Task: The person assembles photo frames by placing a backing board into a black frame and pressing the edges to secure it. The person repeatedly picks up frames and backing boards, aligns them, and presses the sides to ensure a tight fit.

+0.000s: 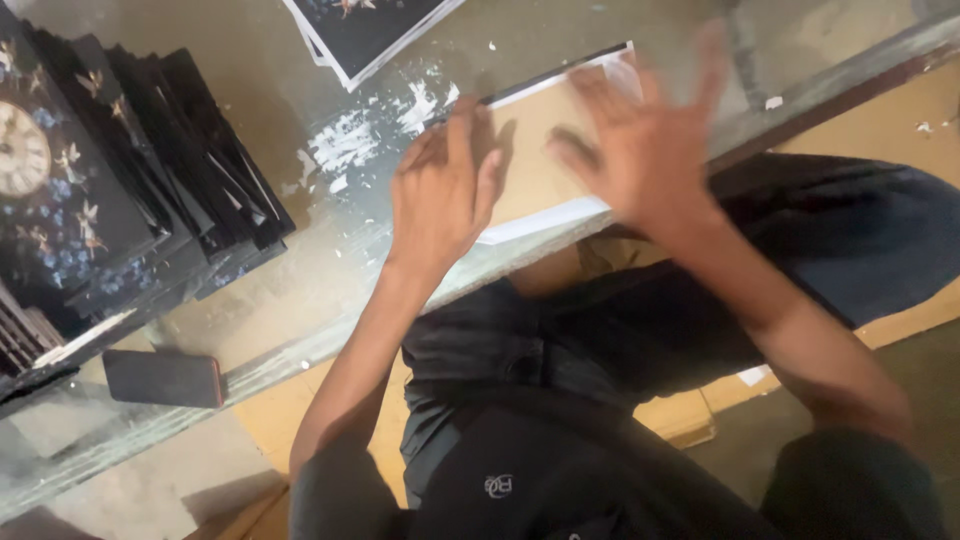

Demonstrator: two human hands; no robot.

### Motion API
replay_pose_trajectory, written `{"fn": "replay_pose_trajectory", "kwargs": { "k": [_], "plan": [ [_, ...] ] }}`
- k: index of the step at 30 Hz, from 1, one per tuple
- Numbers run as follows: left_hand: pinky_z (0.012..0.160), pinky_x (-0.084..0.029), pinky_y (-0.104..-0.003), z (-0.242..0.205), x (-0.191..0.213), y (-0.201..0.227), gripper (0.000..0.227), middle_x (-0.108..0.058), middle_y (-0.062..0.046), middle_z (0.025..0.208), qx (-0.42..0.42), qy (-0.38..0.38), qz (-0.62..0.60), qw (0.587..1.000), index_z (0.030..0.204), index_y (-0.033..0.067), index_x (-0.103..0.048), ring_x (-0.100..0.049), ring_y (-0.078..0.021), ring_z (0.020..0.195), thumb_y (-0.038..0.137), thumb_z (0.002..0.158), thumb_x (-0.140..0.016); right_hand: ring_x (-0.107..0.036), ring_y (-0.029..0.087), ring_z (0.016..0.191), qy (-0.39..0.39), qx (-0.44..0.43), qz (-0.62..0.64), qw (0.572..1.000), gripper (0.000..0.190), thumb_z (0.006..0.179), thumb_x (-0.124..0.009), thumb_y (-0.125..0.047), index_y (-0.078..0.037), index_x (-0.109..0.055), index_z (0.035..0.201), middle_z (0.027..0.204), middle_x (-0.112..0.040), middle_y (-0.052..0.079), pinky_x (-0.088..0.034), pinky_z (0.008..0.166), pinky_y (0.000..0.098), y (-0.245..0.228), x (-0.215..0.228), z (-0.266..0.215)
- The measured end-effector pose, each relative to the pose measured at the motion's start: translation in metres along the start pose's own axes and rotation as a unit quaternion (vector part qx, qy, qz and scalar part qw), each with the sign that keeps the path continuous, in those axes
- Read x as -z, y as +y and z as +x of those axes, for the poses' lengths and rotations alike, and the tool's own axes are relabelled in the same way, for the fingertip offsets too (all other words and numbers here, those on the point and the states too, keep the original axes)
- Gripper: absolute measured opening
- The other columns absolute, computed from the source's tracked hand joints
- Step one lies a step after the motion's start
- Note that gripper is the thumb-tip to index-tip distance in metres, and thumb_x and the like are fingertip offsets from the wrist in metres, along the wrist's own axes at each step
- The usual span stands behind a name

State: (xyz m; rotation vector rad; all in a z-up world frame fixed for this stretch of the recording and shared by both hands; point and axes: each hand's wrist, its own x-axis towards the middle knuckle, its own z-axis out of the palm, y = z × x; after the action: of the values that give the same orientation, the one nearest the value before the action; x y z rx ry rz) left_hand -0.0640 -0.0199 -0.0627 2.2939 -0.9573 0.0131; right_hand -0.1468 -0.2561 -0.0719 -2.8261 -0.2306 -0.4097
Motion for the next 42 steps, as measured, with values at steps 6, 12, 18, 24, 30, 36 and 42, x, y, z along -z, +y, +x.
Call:
{"fn": "replay_pose_trajectory", "kwargs": {
  "k": [6, 12, 18, 24, 30, 36, 42],
  "plan": [
    [0.096, -0.052, -0.044, 0.008, -0.006, 0.011, 0.053, -0.071, -0.026, 0.108, -0.012, 0.041, 0.1, 0.994, 0.139, -0.0035, -0.051, -0.071, -0.0397, 0.1, 0.034, 0.103, -0.058, -0.054, 0.029, 0.133, -0.012, -0.005, -0.102, 0.995, 0.063, 0.104, -0.067, -0.054, -0.001, -0.067, 0.138, 0.134, -0.071, 0.008, -0.011, 0.121, 0.0655, -0.015, 0.003, 0.017],
    [0.093, -0.053, -0.044, 0.005, 0.006, 0.007, 0.038, -0.075, -0.015, 0.101, 0.059, -0.013, 0.076, 0.995, 0.134, 0.0005, -0.059, -0.073, -0.0318, 0.085, 0.026, 0.106, -0.056, -0.051, 0.031, 0.139, -0.011, -0.056, -0.048, 0.997, 0.05, 0.112, -0.063, -0.046, -0.004, -0.066, 0.14, 0.141, -0.067, 0.004, -0.006, 0.118, 0.0775, -0.009, -0.001, 0.005],
    [0.086, -0.05, -0.048, 0.017, 0.002, 0.023, 0.04, -0.073, -0.018, 0.099, 0.065, 0.007, 0.198, 0.978, 0.124, 0.0006, -0.061, -0.069, -0.0359, 0.093, 0.032, 0.099, -0.06, -0.036, 0.038, 0.149, -0.077, -0.214, -0.07, 0.971, 0.075, 0.099, -0.068, -0.06, -0.007, -0.053, 0.151, 0.154, -0.046, 0.01, -0.002, 0.111, 0.0837, -0.005, 0.018, 0.007],
    [0.081, -0.05, -0.051, 0.065, -0.023, 0.019, 0.044, -0.07, -0.022, 0.089, 0.023, -0.003, 0.176, 0.984, 0.108, -0.005, -0.067, -0.067, -0.0386, 0.084, 0.037, 0.095, -0.062, -0.007, 0.043, 0.158, -0.123, -0.2, 0.047, 0.971, 0.135, 0.068, -0.084, -0.071, -0.008, -0.014, 0.164, 0.171, -0.006, 0.024, -0.001, 0.111, 0.0822, -0.034, -0.002, -0.002],
    [0.069, -0.048, -0.044, 0.069, 0.042, -0.009, 0.052, -0.054, -0.025, 0.073, 0.115, -0.21, -0.155, 0.958, 0.088, -0.0092, -0.063, -0.053, -0.0394, 0.07, 0.038, 0.11, -0.057, -0.029, 0.036, 0.149, 0.107, -0.214, 0.26, 0.935, 0.119, 0.084, -0.089, -0.043, 0.006, -0.01, 0.159, 0.16, -0.022, 0.032, -0.031, 0.121, 0.053, -0.007, -0.007, -0.026],
    [0.095, -0.055, -0.032, 0.057, 0.074, -0.019, 0.044, -0.068, -0.005, 0.112, 0.027, -0.137, -0.423, 0.896, 0.129, 0.0017, -0.064, -0.065, -0.0151, 0.105, 0.027, 0.096, -0.079, -0.069, 0.014, 0.082, -0.126, -0.269, 0.589, 0.752, 0.037, 0.091, -0.077, -0.018, 0.008, -0.069, 0.116, 0.094, -0.076, 0.01, -0.056, 0.075, 0.0324, 0.015, 0.037, -0.02],
    [0.098, -0.052, -0.036, 0.097, 0.095, -0.01, 0.075, -0.063, -0.01, 0.135, -0.105, -0.375, -0.38, 0.839, 0.149, 0.0087, -0.04, -0.064, -0.0198, 0.121, 0.022, 0.086, -0.079, -0.063, 0.034, 0.064, -0.289, 0.009, 0.211, 0.934, 0.026, 0.086, -0.078, -0.033, -0.015, -0.082, 0.104, 0.072, -0.071, 0.017, -0.05, 0.064, 0.0418, 0.002, 0.078, 0.033]
  ]
}}
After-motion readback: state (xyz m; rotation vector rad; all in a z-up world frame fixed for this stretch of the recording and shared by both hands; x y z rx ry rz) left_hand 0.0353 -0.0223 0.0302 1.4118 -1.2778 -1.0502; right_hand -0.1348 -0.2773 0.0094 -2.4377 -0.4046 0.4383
